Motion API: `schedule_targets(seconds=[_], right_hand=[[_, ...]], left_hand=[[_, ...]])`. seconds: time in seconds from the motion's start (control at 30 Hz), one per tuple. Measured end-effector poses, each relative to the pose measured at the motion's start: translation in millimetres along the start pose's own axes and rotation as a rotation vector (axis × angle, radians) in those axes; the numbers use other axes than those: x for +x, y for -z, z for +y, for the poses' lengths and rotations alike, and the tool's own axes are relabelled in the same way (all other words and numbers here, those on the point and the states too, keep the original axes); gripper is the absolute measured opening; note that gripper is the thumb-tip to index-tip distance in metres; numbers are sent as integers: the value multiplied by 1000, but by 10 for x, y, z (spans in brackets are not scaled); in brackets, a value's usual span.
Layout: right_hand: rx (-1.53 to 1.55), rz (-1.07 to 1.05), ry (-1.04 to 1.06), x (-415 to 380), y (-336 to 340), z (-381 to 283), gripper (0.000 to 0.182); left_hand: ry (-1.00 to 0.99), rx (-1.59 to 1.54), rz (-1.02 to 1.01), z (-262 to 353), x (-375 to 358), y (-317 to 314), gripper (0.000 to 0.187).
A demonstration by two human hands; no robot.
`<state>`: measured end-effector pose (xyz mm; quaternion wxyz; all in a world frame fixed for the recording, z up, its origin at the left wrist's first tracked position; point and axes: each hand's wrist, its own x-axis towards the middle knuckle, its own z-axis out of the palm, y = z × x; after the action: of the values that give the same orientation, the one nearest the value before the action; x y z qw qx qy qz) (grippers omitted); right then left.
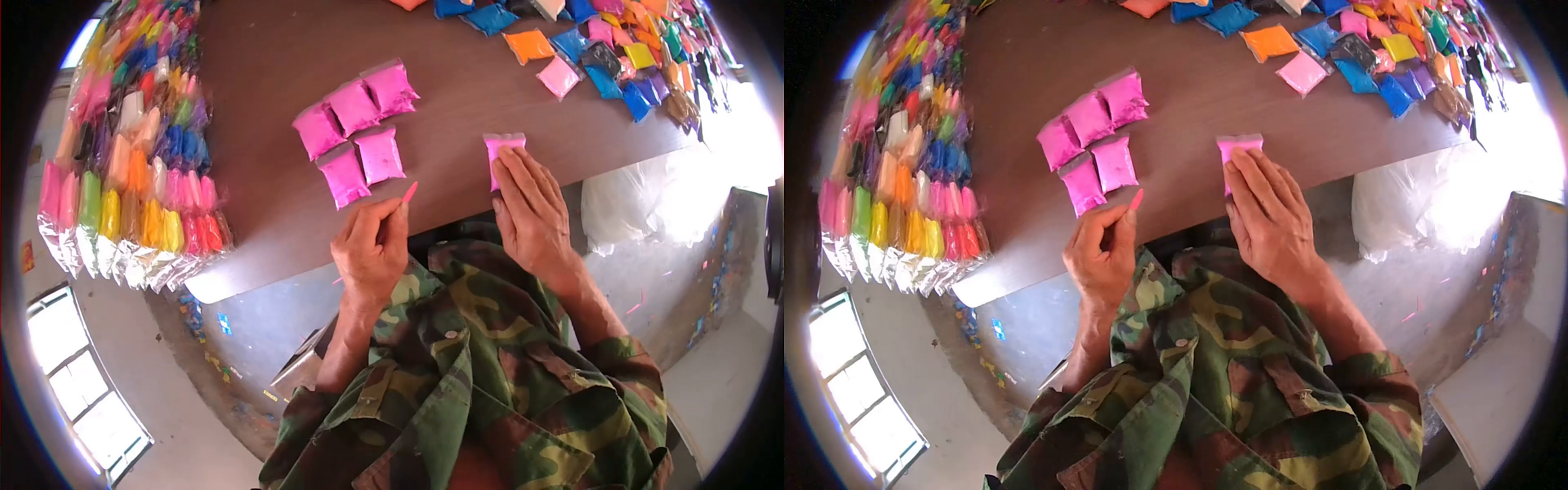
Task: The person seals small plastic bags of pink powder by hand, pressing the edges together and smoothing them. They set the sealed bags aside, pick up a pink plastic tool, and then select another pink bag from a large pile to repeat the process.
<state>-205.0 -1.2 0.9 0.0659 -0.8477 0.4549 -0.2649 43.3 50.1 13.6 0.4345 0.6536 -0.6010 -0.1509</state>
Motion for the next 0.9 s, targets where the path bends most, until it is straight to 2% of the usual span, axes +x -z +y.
schedule_targets(seconds=[0.23,0.27,0.37,0.5,0.67,0.9], right_hand=[[-14,23,22,-52,-49,32,50],[-8,31,23,-71,-67,58,50],[3,35,5,-53,-58,12,52],[59,57,-21,-34,-32,49,48],[121,84,-22,58,-95,-52,36],[351,166,105,397,-262,-528,34]], left_hand=[[82,167,240,-511,35,423,9],[151,208,292,-625,25,496,10],[113,189,442,-1009,24,695,11],[265,167,480,-1144,-42,847,13],[241,156,485,-1149,-11,795,12],[287,113,434,-1120,-21,805,15]])
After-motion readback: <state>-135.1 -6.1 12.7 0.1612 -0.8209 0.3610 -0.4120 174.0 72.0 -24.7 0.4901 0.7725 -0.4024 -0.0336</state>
